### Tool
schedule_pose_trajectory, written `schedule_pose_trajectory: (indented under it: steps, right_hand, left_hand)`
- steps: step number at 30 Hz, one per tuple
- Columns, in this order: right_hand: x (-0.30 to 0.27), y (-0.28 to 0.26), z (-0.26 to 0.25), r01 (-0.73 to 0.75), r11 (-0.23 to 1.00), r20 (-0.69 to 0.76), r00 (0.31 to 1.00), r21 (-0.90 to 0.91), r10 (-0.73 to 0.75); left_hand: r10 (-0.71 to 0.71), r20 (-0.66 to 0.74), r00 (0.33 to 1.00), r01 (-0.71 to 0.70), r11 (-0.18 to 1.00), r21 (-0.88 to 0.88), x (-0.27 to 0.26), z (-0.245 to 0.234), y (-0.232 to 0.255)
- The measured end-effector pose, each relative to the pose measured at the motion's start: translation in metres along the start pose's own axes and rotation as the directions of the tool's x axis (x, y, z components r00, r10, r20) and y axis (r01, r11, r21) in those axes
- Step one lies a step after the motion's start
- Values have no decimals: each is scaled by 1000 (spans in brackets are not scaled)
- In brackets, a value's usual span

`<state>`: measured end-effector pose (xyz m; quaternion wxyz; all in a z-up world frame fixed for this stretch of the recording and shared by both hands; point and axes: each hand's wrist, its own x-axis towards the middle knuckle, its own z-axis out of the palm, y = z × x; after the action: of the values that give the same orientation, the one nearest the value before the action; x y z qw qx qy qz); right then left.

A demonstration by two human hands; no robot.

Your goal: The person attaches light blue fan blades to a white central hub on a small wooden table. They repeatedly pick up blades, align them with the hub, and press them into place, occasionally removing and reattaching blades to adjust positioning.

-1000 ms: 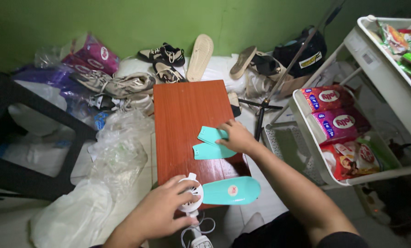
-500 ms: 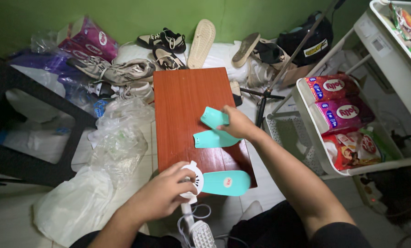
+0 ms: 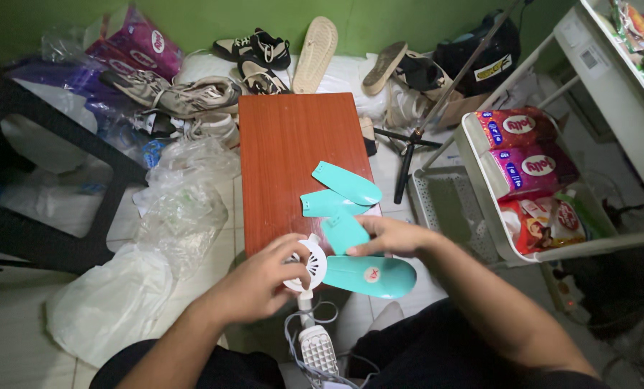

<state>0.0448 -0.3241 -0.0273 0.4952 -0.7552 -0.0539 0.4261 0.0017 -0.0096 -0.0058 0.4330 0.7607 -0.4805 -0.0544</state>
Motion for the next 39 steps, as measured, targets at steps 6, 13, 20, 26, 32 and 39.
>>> schedule_pose_trajectory:
  steps: [6, 13, 20, 26, 32, 39]
  right_hand:
    - [-12, 7, 19, 248, 969, 57, 967, -16, -247]
    - [-11, 13, 25, 298, 949, 2, 954, -105, -300]
    - [10, 27, 6, 228, 950, -292, 943, 213, -161]
    - [26, 52, -18, 418, 856, -354, 884, 304, -306]
    - [32, 67, -37, 599, 787, -303, 785, 150, -540]
    - [25, 54, -27, 458, 883, -350, 814, -105, -464]
  left_hand:
    - [-153, 27, 988, 154, 987, -47, -1, 1, 5]
    - [-305, 94, 948, 310, 950, -43, -1, -2, 6]
    - [-167, 50, 985, 148, 954, 260, -1, 2, -1]
    - [-186, 92, 978, 156, 951, 268, -4, 1, -1]
    - [-182, 47, 982, 162, 947, 279, -5, -1, 5]
    - [-242, 52, 969, 229, 956, 183, 0, -2, 6]
